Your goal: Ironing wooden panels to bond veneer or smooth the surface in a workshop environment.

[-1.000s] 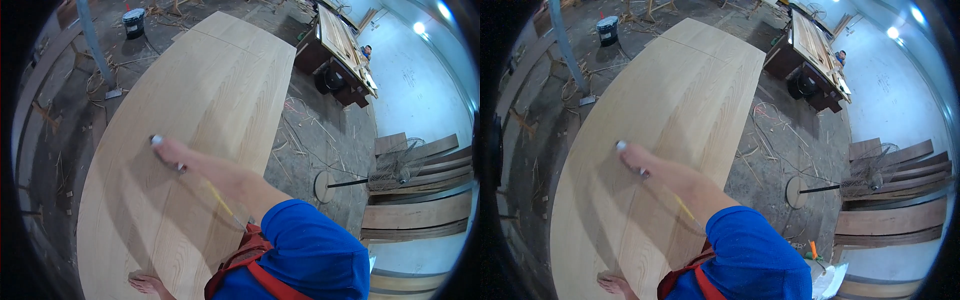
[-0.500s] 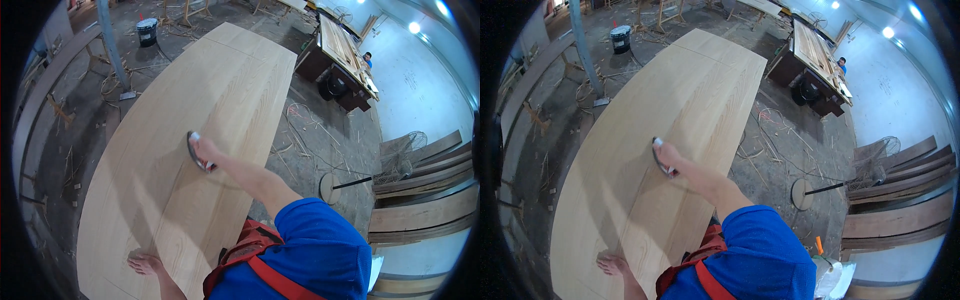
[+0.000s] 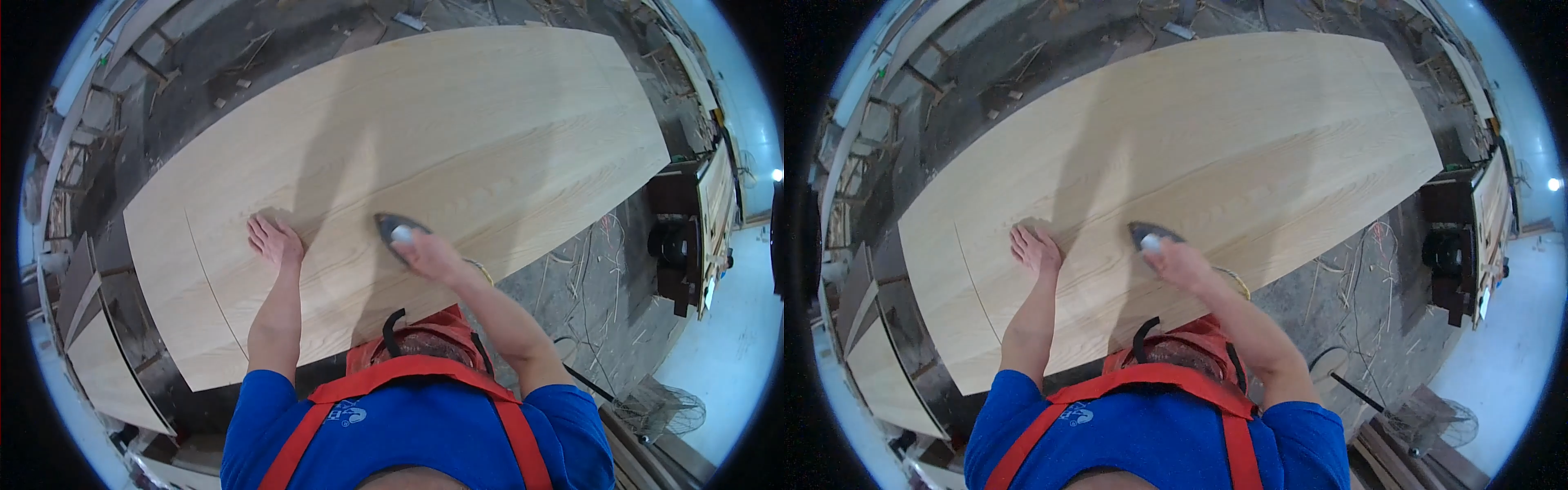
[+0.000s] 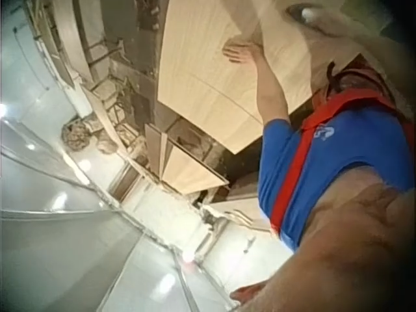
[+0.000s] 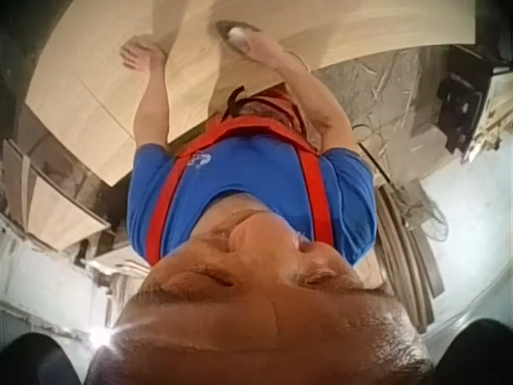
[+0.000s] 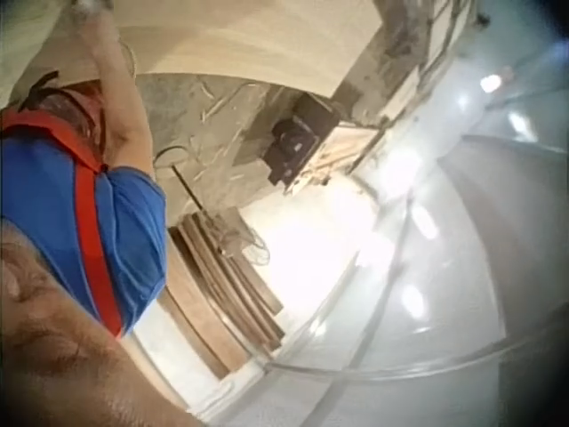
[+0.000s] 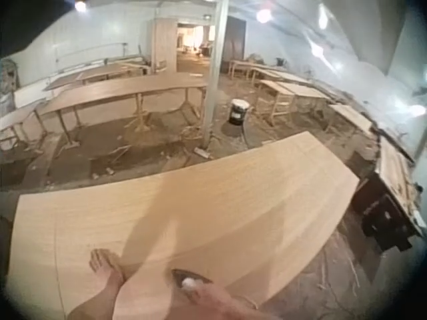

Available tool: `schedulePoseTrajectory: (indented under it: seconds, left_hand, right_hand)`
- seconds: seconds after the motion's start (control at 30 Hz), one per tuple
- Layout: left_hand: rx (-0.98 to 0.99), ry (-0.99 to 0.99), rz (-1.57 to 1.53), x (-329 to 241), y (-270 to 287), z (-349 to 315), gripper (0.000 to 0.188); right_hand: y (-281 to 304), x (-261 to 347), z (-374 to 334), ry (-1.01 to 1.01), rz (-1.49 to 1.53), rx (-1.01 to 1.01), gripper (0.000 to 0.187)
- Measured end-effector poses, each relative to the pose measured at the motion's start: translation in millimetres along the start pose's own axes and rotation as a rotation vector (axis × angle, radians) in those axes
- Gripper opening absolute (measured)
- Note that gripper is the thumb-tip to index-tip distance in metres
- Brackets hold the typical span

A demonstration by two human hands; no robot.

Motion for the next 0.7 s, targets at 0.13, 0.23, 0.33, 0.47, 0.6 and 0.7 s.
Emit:
schedulePoseTrajectory:
  seconds: [0.13, 0.23, 0.33, 0.47, 0.6, 0.7]
  left_hand:
    - [-0.040, 0.008, 0.042, 10.6, 0.0, 1.5, 0.067]
    - [-0.102, -0.014, 0.058, 13.2, 0.7, 5.0, 0.069]
    - [-0.106, -0.007, 0.073, 17.7, -7.2, 6.8, 0.069]
    - [-0.090, -0.006, 0.043, 3.5, -14.8, 7.6, 0.069]
    - [-0.083, 0.011, 0.041, 6.2, -11.8, 7.1, 0.067]
    - [-0.104, 0.011, 0.052, 17.8, -4.6, 2.1, 0.066]
  right_hand:
    - [93.9, -95.0, 25.7, -0.264, -0.106, -0.231, 0.054]
    - [177.6, -184.8, 49.7, -0.281, 0.038, -0.542, 0.061]
    - [239.6, -277.9, 73.2, -0.607, 0.329, -0.657, 0.065]
    - [306.9, -336.6, 78.9, -0.771, 0.227, -0.774, 0.074]
    - [257.3, -300.7, 76.9, -0.641, 0.290, -0.716, 0.073]
    - [162.2, -182.1, 71.4, -0.395, -0.048, -0.556, 0.076]
Point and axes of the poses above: each hand's wrist, its own z-axis towards the middle knuckle, its own y-axis out of the back of the hand, x = y × z, the point moved 7 cm from there along z, towards the middle knuckle, and after that the axes turned 7 degrees about -x, right-handed, at the moved point
